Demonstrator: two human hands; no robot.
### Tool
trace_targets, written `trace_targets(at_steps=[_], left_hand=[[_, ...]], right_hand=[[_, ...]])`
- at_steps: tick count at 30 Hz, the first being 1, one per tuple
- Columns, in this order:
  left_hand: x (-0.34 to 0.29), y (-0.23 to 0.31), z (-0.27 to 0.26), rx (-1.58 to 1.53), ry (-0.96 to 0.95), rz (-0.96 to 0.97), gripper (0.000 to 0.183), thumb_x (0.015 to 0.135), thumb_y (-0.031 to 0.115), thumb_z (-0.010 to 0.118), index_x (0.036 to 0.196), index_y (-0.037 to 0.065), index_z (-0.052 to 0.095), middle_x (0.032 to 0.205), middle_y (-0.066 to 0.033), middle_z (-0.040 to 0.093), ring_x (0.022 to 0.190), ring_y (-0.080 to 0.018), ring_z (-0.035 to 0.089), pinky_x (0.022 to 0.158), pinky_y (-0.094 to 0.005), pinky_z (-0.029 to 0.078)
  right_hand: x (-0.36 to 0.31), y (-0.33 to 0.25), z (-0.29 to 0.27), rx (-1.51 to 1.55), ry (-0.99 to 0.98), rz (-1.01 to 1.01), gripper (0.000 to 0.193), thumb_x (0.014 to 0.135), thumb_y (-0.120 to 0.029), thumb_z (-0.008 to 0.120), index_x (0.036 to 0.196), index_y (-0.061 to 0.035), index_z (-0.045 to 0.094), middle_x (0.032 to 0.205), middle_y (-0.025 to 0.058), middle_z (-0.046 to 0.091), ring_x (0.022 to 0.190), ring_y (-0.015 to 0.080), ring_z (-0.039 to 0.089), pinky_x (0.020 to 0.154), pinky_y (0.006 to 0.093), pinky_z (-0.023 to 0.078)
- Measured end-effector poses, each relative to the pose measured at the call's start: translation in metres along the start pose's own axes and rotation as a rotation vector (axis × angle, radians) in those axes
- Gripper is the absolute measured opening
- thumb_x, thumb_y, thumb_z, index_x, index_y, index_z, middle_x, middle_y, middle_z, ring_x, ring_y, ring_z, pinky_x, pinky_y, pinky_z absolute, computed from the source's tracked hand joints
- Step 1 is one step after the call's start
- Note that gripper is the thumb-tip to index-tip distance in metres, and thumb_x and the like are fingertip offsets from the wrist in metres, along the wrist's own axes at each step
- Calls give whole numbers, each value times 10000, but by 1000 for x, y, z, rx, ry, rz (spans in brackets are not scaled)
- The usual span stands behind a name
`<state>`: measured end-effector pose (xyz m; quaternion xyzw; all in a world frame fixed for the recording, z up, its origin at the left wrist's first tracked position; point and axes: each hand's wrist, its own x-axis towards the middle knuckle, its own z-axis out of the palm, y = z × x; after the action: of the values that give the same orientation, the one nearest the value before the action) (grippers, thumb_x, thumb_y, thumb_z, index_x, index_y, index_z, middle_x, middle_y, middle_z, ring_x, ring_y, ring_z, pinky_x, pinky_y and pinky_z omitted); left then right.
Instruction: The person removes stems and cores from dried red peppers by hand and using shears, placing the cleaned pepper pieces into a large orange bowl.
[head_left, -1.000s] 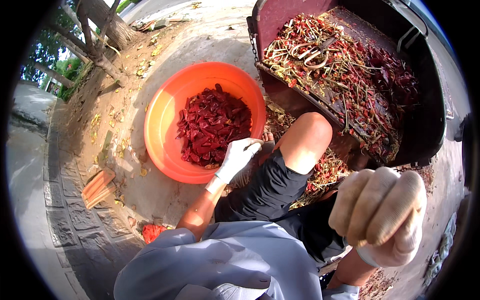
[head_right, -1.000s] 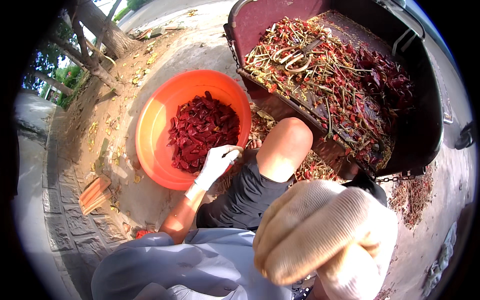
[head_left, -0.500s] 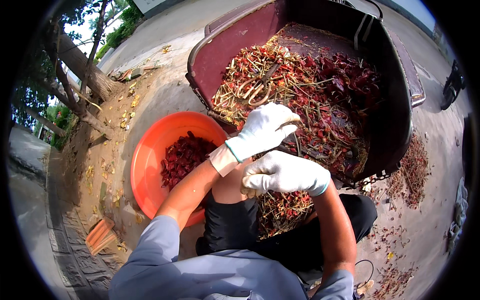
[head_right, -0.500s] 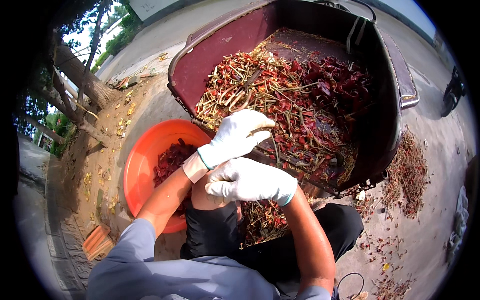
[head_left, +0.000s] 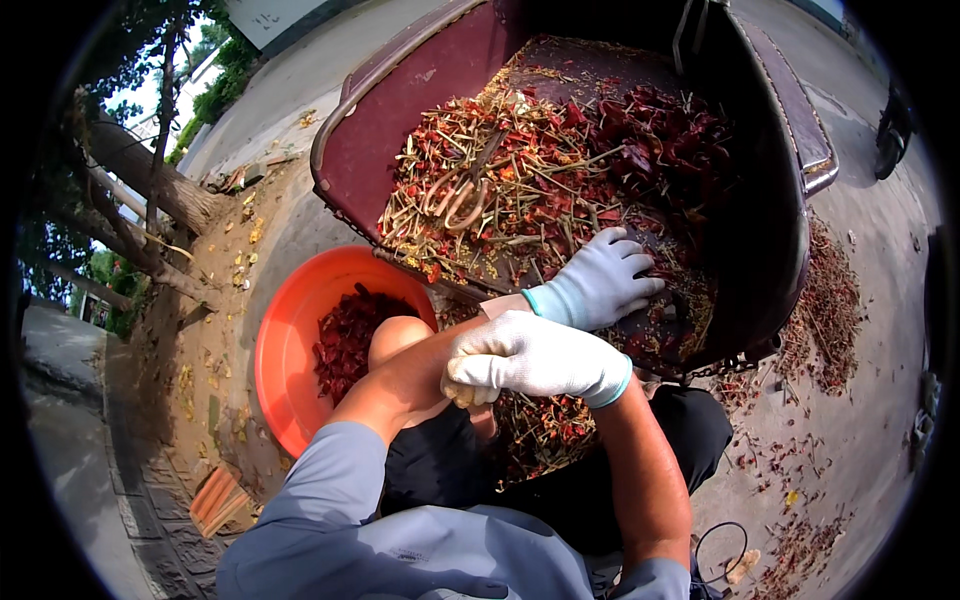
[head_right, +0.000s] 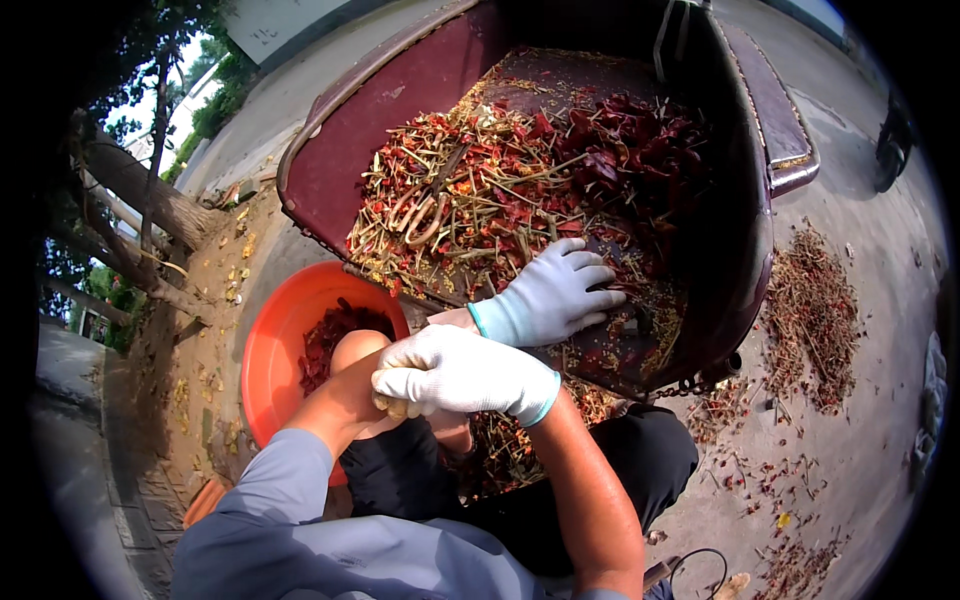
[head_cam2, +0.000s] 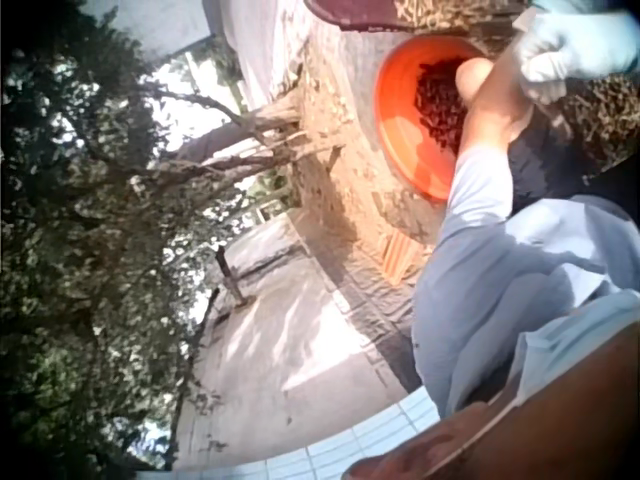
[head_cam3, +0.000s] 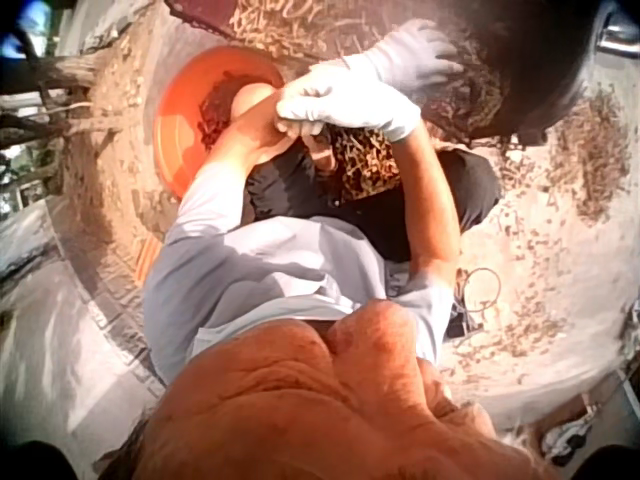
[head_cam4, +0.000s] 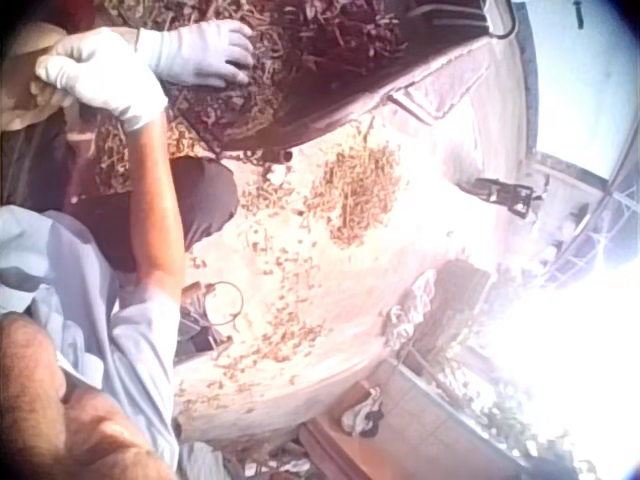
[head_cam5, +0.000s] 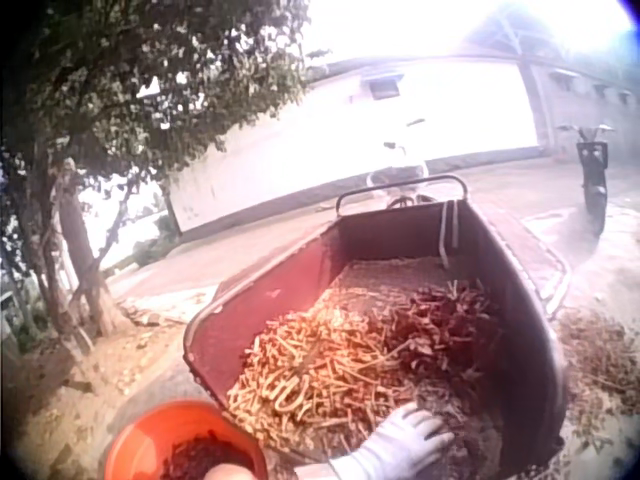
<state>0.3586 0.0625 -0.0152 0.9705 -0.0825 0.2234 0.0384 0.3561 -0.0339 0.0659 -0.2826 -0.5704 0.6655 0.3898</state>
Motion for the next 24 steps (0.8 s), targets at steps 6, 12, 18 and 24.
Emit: trace_targets(at_steps=[6,12,18,24], left_hand=[[-31,-86,-37,413,-91,-176,240,813,135,618,1024,176,725,981,-26,669,1051,-222,606,1107,-479,353],[-14,-90,-61,382,-321,-311,192,878,314,641,916,176,769,994,-11,689,1070,-217,608,1127,-487,315],[54,-79,-66,120,-86,-599,304,890,379,645,1081,158,731,1045,-40,711,991,-241,677,848,-377,531],[83,-106,-23,89,-266,-651,481,898,398,642,1330,191,595,1216,-112,644,1139,-293,618,977,-427,473]], right_hand=[[-5,-8,1,-110,46,32,260,947,-228,592,854,5,657,751,43,646,739,122,594,735,312,508],[-17,-9,-1,-116,87,11,287,960,-243,573,847,12,643,735,55,662,721,128,614,731,308,510],[-27,-11,-5,-67,118,-67,349,1012,-282,552,830,7,624,728,65,678,696,141,633,708,306,506],[-30,-20,-4,-92,153,-83,339,1009,-280,564,823,-1,619,744,10,607,711,106,548,696,293,484]])
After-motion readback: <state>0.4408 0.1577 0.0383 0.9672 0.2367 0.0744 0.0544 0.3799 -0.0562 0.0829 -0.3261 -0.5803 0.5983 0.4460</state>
